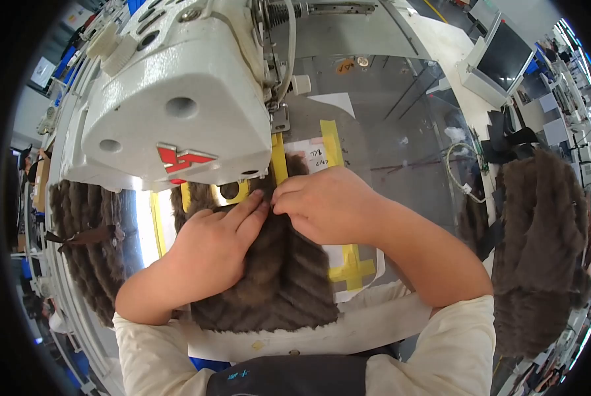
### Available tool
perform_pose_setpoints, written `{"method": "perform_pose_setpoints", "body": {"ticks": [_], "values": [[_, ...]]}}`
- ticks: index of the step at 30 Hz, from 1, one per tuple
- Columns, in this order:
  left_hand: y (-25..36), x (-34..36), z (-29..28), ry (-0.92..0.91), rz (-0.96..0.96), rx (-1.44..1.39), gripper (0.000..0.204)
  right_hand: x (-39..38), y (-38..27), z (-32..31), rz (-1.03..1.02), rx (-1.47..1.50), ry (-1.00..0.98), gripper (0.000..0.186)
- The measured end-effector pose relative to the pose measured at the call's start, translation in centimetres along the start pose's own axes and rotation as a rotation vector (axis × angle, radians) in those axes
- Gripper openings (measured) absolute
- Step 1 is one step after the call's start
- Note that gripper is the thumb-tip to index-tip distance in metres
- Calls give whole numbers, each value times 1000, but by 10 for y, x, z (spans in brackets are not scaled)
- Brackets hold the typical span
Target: The person is sewing pieces of fur onto a garment panel using an industrial sewing machine.
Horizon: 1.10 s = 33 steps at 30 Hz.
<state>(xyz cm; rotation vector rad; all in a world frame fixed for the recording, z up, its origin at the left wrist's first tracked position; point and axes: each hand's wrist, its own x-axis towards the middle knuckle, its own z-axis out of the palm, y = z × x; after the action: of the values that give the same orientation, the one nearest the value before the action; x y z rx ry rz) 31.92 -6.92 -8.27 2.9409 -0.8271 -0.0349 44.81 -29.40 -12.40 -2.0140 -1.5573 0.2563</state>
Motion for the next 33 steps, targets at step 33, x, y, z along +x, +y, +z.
{"method": "perform_pose_setpoints", "body": {"ticks": [33], "values": [[-14, 8, -1, 38, 162, -622, 25, -12, -40, -30, -139, 50, -61, 37]]}}
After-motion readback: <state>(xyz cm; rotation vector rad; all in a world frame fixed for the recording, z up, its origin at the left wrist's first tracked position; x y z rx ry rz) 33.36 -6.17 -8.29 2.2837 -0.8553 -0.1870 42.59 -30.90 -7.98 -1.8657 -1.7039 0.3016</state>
